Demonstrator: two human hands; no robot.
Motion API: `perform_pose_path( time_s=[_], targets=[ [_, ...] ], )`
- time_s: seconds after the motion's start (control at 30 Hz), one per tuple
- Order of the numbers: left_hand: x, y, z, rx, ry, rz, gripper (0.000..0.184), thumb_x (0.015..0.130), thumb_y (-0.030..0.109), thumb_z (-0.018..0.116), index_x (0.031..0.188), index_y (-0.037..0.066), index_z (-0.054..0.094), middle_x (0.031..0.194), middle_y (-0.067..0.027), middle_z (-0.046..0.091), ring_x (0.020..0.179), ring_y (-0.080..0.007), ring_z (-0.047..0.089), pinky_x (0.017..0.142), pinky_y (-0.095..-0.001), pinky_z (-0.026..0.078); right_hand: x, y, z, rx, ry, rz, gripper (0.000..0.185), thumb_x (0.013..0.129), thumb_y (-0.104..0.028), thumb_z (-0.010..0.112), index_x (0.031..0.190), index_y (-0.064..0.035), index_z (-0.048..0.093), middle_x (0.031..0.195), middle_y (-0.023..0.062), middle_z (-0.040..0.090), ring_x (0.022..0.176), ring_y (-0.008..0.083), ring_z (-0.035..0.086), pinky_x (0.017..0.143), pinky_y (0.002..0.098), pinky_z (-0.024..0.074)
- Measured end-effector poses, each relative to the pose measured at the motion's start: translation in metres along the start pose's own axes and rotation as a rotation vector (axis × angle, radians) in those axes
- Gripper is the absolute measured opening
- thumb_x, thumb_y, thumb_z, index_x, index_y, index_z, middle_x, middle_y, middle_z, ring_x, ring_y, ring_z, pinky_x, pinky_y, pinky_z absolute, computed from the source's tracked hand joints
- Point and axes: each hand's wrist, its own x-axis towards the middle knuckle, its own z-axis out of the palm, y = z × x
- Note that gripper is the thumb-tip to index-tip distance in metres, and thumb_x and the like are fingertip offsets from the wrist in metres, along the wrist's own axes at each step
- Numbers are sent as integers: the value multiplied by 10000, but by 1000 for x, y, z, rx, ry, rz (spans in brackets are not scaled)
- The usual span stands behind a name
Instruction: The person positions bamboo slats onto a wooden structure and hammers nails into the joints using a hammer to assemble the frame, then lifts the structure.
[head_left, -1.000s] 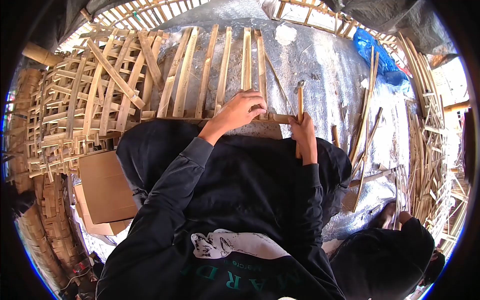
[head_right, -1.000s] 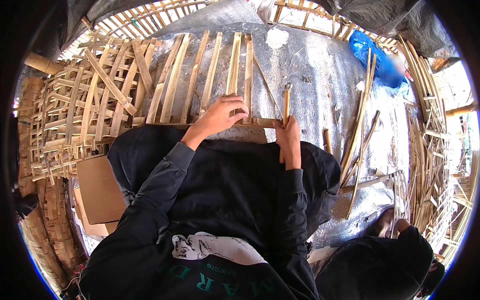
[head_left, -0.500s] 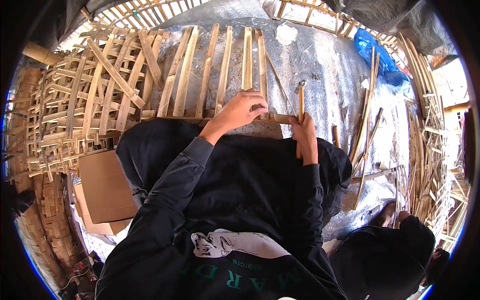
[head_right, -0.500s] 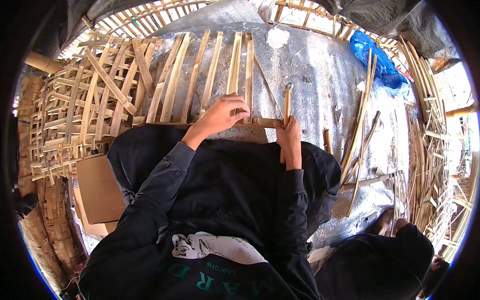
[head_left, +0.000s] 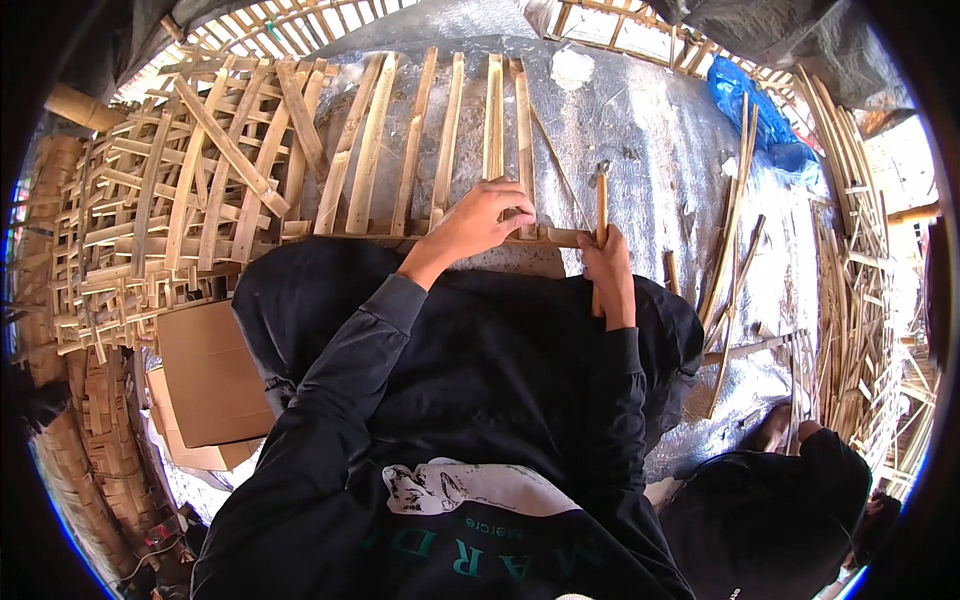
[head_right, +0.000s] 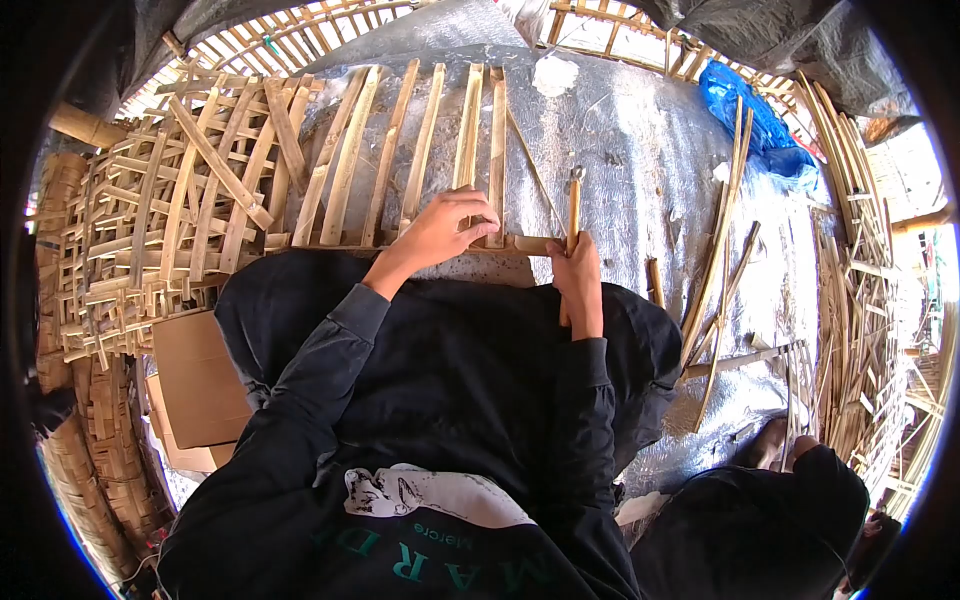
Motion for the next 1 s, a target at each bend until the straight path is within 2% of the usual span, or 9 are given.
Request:
perform_pose_path(
  time_s=[0.23,0.3,0.5,0.53,0.6,0.67,0.9,1.0],
  targets=[
    [0,0,-1,17,1,2,125,948,139,725,949,14,715,914,-91,689,888,-295,667,803,-395,523,-1,0,-1,-36,13,-10,237,964,-125,722,924,-1,524,704,45,552,548,112,512,444,290,412],
    [0,0,-1,18,2,0,123,951,137,720,952,14,714,916,-91,689,888,-298,669,803,-396,524,-1,-1,-3,50,-23,68,385,908,-227,797,930,48,528,817,224,604,715,372,590,657,472,466],
    [0,-1,0,6,10,8,122,961,144,711,971,23,717,923,-90,690,894,-303,669,807,-398,524,-2,-3,-3,26,-11,71,381,907,-224,796,933,55,537,840,238,624,742,384,613,661,474,471],
    [0,-1,0,4,4,-3,123,958,148,714,965,26,720,926,-87,691,905,-298,665,820,-397,521,-2,-3,-3,26,-11,71,381,907,-224,796,933,55,537,840,238,624,742,384,613,661,474,471],
    [0,-1,0,2,-3,-14,124,955,152,718,960,29,722,929,-84,692,915,-294,661,833,-396,519,-2,0,-2,-14,-3,-14,246,974,-150,711,947,10,526,719,52,550,563,115,508,462,297,414],
    [1,-2,1,18,33,47,129,945,163,732,946,34,727,928,-76,690,942,-283,647,857,-392,512,-1,5,0,-4,-2,-10,245,973,-147,710,945,12,525,717,55,550,557,118,507,460,302,414],
    [1,-6,5,15,1,23,130,921,159,755,927,33,725,904,-72,679,934,-283,624,859,-394,504,-4,-16,-3,-2,4,55,253,961,-128,723,926,30,529,703,74,558,533,127,514,449,317,413],
    [1,-6,5,30,9,44,130,913,156,761,915,32,720,897,-73,677,921,-287,618,856,-400,502,0,-7,-1,-38,4,17,256,958,-125,728,926,36,531,707,81,566,535,135,525,450,319,422]
  ],
)
